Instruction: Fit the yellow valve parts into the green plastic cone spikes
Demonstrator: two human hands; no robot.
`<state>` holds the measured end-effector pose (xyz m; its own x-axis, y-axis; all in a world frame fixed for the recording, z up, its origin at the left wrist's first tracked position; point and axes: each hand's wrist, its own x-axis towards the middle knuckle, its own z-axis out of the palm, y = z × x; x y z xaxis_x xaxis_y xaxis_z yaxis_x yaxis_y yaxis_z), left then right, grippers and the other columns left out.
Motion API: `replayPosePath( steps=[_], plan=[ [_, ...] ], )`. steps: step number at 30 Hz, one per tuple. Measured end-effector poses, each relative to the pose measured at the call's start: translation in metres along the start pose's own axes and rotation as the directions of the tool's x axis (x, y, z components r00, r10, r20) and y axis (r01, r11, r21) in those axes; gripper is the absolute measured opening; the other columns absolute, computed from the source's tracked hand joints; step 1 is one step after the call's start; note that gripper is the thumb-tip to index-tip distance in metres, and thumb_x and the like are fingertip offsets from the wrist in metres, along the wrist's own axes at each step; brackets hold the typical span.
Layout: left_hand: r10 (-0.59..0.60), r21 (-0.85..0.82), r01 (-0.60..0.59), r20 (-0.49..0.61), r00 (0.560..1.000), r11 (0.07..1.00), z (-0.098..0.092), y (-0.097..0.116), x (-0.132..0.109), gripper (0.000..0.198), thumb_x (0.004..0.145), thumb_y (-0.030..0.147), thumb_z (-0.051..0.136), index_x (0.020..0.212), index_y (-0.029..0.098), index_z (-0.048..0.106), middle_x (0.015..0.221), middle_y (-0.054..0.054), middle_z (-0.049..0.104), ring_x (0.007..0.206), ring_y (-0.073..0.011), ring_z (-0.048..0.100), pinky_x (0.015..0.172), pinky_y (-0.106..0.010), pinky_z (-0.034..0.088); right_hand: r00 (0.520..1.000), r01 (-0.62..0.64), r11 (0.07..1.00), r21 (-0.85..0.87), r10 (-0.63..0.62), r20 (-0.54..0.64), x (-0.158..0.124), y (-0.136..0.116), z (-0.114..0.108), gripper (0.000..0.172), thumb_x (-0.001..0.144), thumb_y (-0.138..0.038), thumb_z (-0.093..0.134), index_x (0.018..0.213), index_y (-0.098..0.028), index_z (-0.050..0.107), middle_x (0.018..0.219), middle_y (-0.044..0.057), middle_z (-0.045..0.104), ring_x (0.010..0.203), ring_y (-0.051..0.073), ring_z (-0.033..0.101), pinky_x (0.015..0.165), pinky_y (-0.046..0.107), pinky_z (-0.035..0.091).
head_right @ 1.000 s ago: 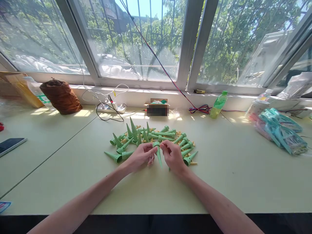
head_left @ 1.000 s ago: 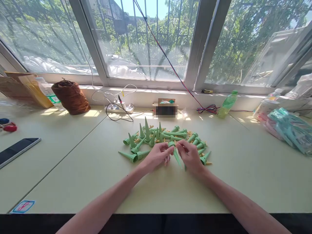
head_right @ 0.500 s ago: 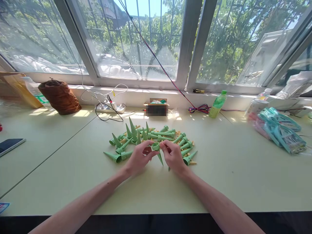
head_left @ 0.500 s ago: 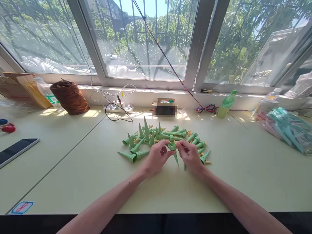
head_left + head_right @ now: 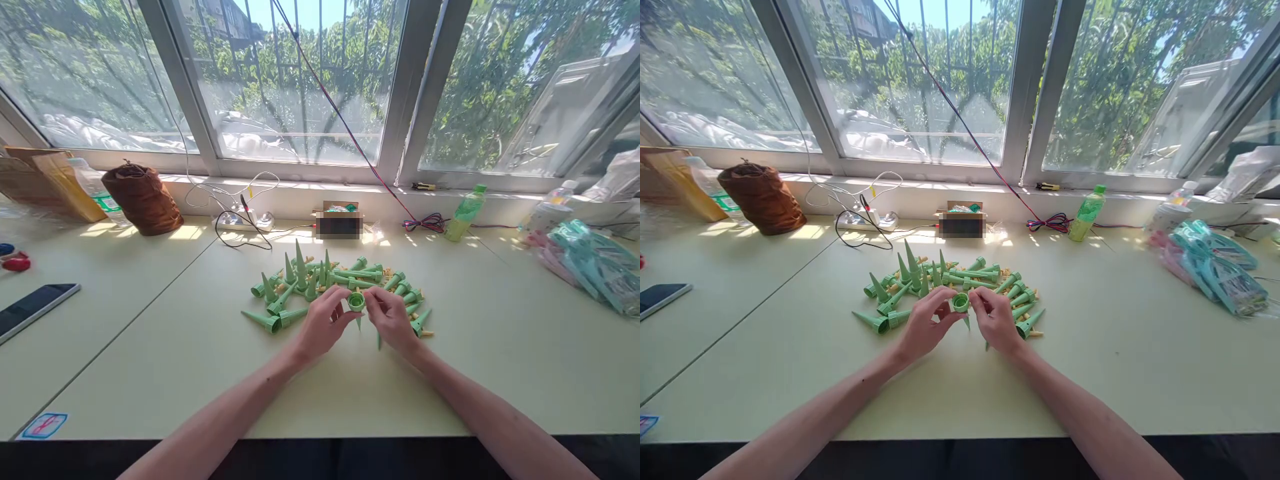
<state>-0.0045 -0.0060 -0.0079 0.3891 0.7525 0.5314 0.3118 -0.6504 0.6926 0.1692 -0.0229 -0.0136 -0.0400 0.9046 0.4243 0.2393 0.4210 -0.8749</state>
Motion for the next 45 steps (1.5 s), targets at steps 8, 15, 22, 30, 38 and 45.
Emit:
replayPosePath(
  steps=[8, 15, 22, 30, 38, 45],
  plan=[
    [0.089, 0.073, -0.094, 0.075, 0.993, 0.993, -0.0025, -0.0036, -0.0021, 0.017, 0.095, 0.028, 0.052, 0.105, 0.021, 0.064, 0.099, -0.007, 0.061, 0.064, -0.0098, 0.053, 0.06, -0.022, 0.047, 1.0, -0.004, 0.999, -0.041, 0.004, 0.008, 0.0005, -0.0027, 0.0006, 0.038, 0.097, -0.046, 0.049, 0.069, -0.02, 0.049, 0.055, -0.005, 0.036, 0.05, 0.01, 0.031, 0.045, 0.024, 0.026],
    [0.09, 0.091, -0.102, 0.131, 0.987, 0.991, -0.0052, -0.0028, -0.0024, 0.023, 0.097, 0.025, 0.046, 0.109, 0.022, 0.065, 0.105, -0.01, 0.065, 0.08, -0.0147, 0.059, 0.063, -0.023, 0.049, 1.0, -0.02, 0.995, -0.1, 0.022, 0.019, 0.0009, -0.002, -0.0004, 0.04, 0.097, -0.044, 0.048, 0.065, -0.02, 0.046, 0.056, -0.004, 0.035, 0.051, 0.011, 0.031, 0.046, 0.025, 0.027],
    [0.054, 0.089, -0.063, 0.106, 0.993, 0.994, -0.0033, -0.0014, -0.001, 0.02, 0.093, 0.022, 0.049, 0.105, 0.022, 0.065, 0.104, -0.008, 0.064, 0.071, -0.0123, 0.058, 0.059, -0.022, 0.048, 1.0, -0.025, 0.995, -0.1, 0.024, -0.004, 0.0018, -0.0022, 0.0016, 0.041, 0.097, -0.046, 0.048, 0.065, -0.02, 0.046, 0.055, -0.004, 0.035, 0.05, 0.01, 0.031, 0.045, 0.024, 0.027],
    [-0.129, -0.002, 0.129, -0.04, 0.991, 0.992, -0.0012, 0.0022, 0.0051, 0.01, 0.09, 0.029, 0.055, 0.094, 0.02, 0.058, 0.097, -0.004, 0.06, 0.06, -0.0084, 0.052, 0.057, -0.021, 0.044, 0.993, -0.031, 0.999, -0.007, 0.03, -0.117, -0.0014, 0.0027, 0.0038, 0.034, 0.097, -0.048, 0.048, 0.079, -0.02, 0.054, 0.057, -0.004, 0.039, 0.049, 0.011, 0.034, 0.044, 0.024, 0.03],
    [-0.31, -0.201, 0.347, 0.195, 0.931, 0.916, 0.002, 0.0026, 0.003, 0.054, 0.097, 0.059, 0.035, 0.063, 0.018, 0.046, 0.048, 0.002, 0.051, 0.044, -0.0096, 0.045, 0.05, -0.021, 0.037, 0.997, -0.001, 0.999, -0.048, -0.002, -0.072, -0.0024, 0.0048, 0.0034, 0.034, 0.097, -0.047, 0.049, 0.076, -0.02, 0.053, 0.058, -0.004, 0.039, 0.049, 0.01, 0.033, 0.044, 0.023, 0.028],
    [-0.312, -0.25, 0.372, 0.248, 0.917, 0.894, 0.0014, 0.004, 0.0023, 0.047, 0.095, 0.059, 0.041, 0.071, 0.019, 0.044, 0.052, 0.003, 0.053, 0.042, -0.0101, 0.049, 0.044, -0.021, 0.036, 0.999, -0.001, 0.999, -0.039, -0.001, -0.036, -0.0018, 0.0049, 0.0031, 0.034, 0.097, -0.045, 0.048, 0.074, -0.021, 0.049, 0.058, -0.005, 0.036, 0.049, 0.01, 0.031, 0.044, 0.023, 0.027]
  ],
)
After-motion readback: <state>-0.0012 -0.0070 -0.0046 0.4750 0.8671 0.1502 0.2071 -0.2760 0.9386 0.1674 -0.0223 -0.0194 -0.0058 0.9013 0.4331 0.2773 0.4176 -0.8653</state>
